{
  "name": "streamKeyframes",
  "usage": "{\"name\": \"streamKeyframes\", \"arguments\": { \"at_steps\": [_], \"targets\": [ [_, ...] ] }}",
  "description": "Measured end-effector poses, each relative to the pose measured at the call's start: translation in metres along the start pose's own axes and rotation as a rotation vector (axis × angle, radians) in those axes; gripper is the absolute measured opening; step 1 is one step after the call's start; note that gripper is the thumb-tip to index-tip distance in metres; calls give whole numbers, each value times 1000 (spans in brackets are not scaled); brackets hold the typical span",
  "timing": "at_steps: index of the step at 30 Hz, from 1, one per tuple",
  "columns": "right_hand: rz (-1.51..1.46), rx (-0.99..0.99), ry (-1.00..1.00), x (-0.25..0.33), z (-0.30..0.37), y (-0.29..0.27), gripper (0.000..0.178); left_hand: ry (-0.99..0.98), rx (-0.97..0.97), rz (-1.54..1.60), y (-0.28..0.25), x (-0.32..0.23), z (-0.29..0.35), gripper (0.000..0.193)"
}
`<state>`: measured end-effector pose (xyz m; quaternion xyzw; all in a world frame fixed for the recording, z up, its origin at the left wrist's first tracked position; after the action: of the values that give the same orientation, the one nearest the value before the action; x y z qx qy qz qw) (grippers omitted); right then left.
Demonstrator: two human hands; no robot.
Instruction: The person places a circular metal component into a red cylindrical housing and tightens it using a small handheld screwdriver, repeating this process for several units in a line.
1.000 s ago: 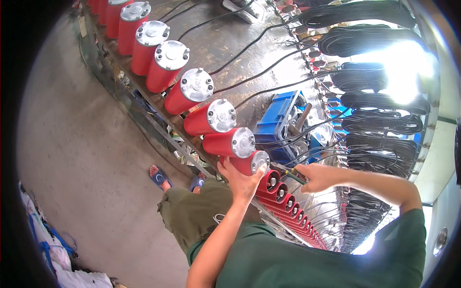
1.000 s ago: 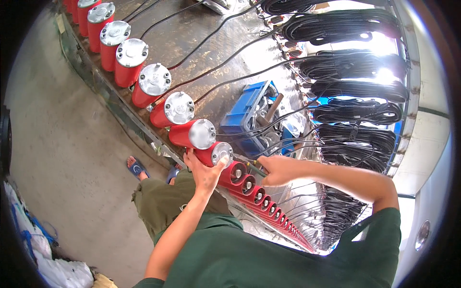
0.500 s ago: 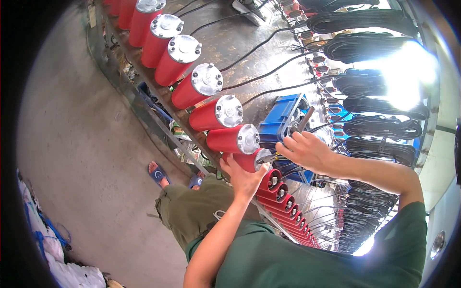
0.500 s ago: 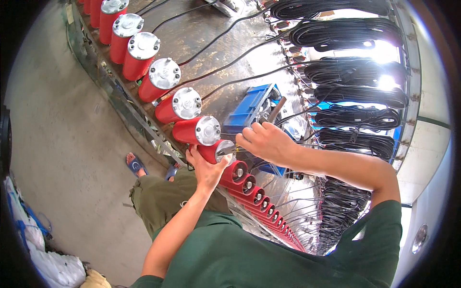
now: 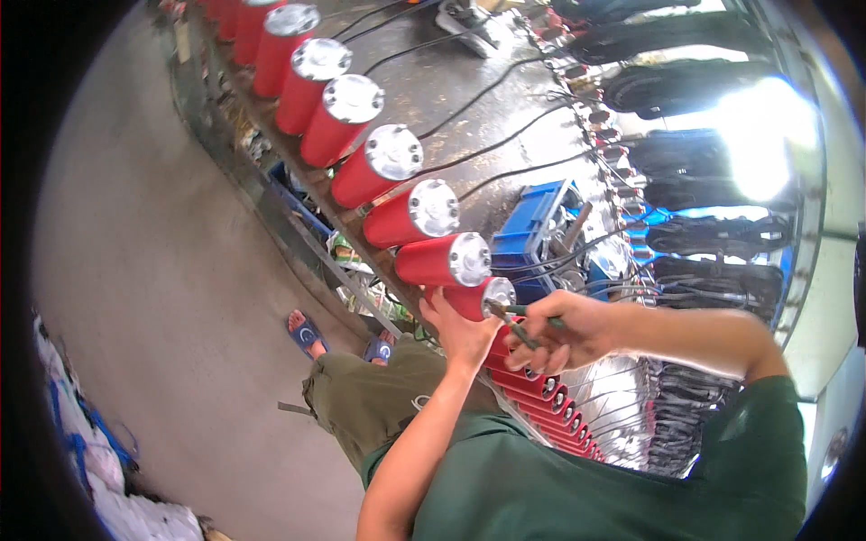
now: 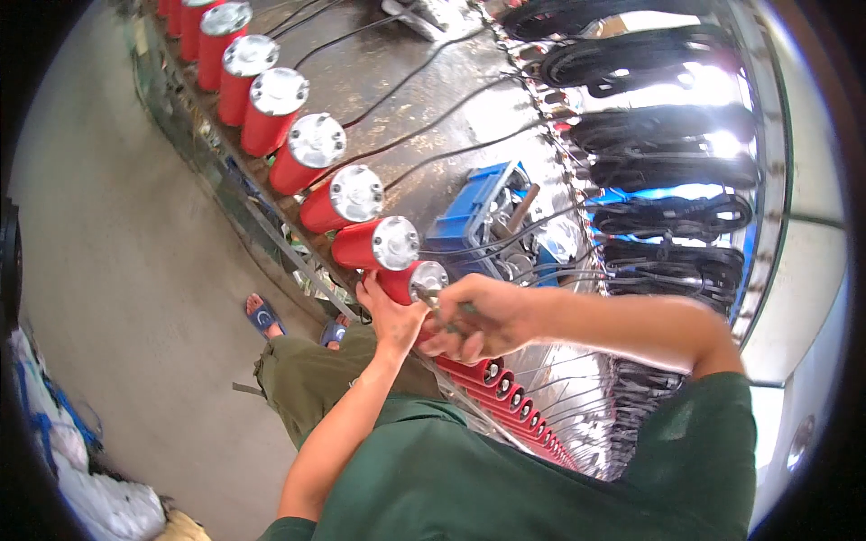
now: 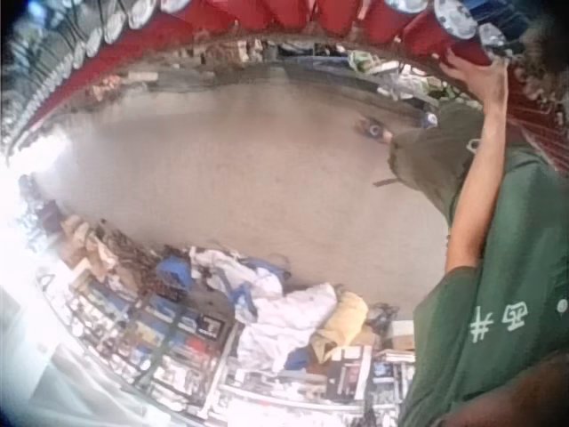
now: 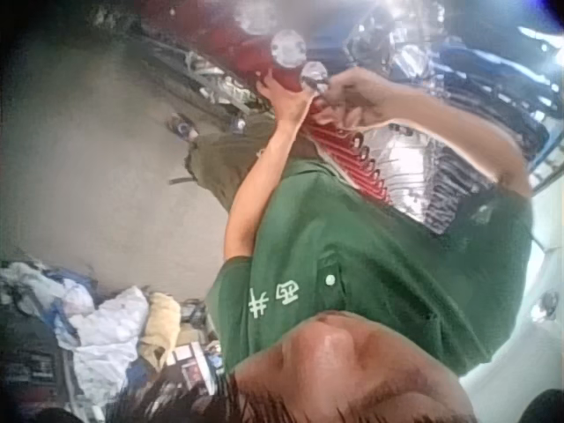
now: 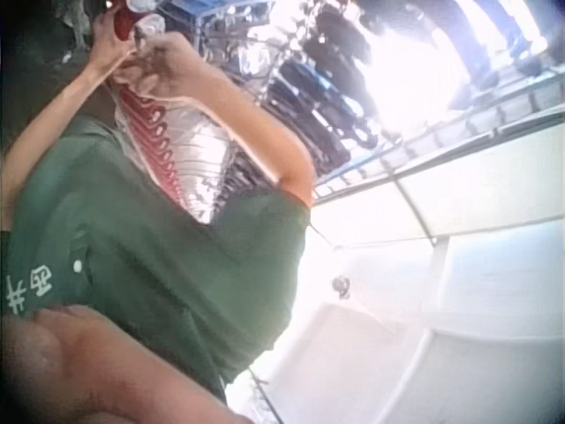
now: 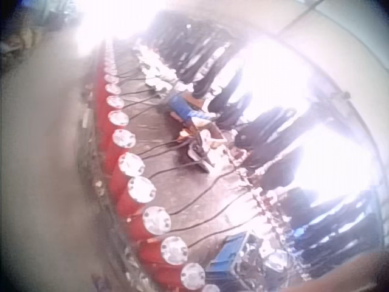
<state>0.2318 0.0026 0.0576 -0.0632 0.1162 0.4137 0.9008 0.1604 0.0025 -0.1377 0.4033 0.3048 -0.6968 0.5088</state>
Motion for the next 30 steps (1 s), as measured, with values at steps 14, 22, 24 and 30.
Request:
{"name": "streamKeyframes", "arguments": {
  "at_steps": [14,22,24,30],
  "targets": [
    [606,-844,-988,-52,-41,-377,75,329,264,-88,30,-107,63,29],
    [810,-1091,-1462,10,-78,-420,60,1404,671,-1246,256,-109,5,16],
    [715,-1116,-1643,14,-69,-434,46,1424,727,-1429,273,-100,-4,7],
    [241,-1139,-1874,70,-55,-474,20,1549,671,-1322,263,-142,18,14]
  ]
}}
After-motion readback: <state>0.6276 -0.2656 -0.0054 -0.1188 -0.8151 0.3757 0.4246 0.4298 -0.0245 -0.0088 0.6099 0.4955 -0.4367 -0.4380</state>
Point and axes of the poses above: each hand's wrist, its own z-axis away from the middle knuckle, its own y-axis out of the palm, x = y × z, the point moved 6 cm from there along -z, towards the middle knuckle, and after that the axes turned 12 degrees about -z, right-handed, at the moved point
